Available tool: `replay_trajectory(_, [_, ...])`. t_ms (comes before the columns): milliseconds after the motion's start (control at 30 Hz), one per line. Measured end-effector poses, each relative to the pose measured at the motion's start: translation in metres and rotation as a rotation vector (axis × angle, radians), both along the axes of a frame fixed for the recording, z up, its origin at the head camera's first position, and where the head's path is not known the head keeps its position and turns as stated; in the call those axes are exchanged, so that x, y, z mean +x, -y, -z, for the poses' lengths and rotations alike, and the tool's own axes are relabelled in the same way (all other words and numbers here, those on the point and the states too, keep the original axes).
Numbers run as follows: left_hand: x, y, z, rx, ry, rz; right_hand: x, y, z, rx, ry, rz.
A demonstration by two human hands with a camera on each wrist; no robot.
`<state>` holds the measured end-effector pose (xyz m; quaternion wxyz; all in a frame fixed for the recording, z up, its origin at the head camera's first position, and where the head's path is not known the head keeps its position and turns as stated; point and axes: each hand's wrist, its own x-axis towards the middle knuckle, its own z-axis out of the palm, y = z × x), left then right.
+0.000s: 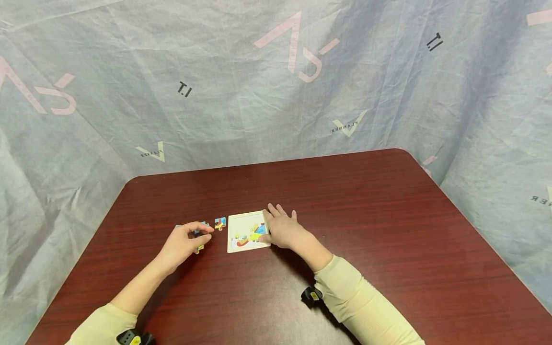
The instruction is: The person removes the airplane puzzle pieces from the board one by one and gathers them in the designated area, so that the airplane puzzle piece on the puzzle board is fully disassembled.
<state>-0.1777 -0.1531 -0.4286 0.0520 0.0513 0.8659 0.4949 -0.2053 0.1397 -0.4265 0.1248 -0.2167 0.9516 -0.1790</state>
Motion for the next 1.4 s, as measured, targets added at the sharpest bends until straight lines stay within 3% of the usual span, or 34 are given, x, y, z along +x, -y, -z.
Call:
replay_trajectory(367, [-0.005, -0.020, -0.001, 0.033, -0.001, 0.036, 0.001, 0.000, 0.000, 0.016, -0.012, 0.000])
replay_trajectory(1400, [-0.014, -0.046, 0.002, 0.027, -0.008, 0.087, 0.001, 0.001, 0.001, 0.034, -0.027, 0.002])
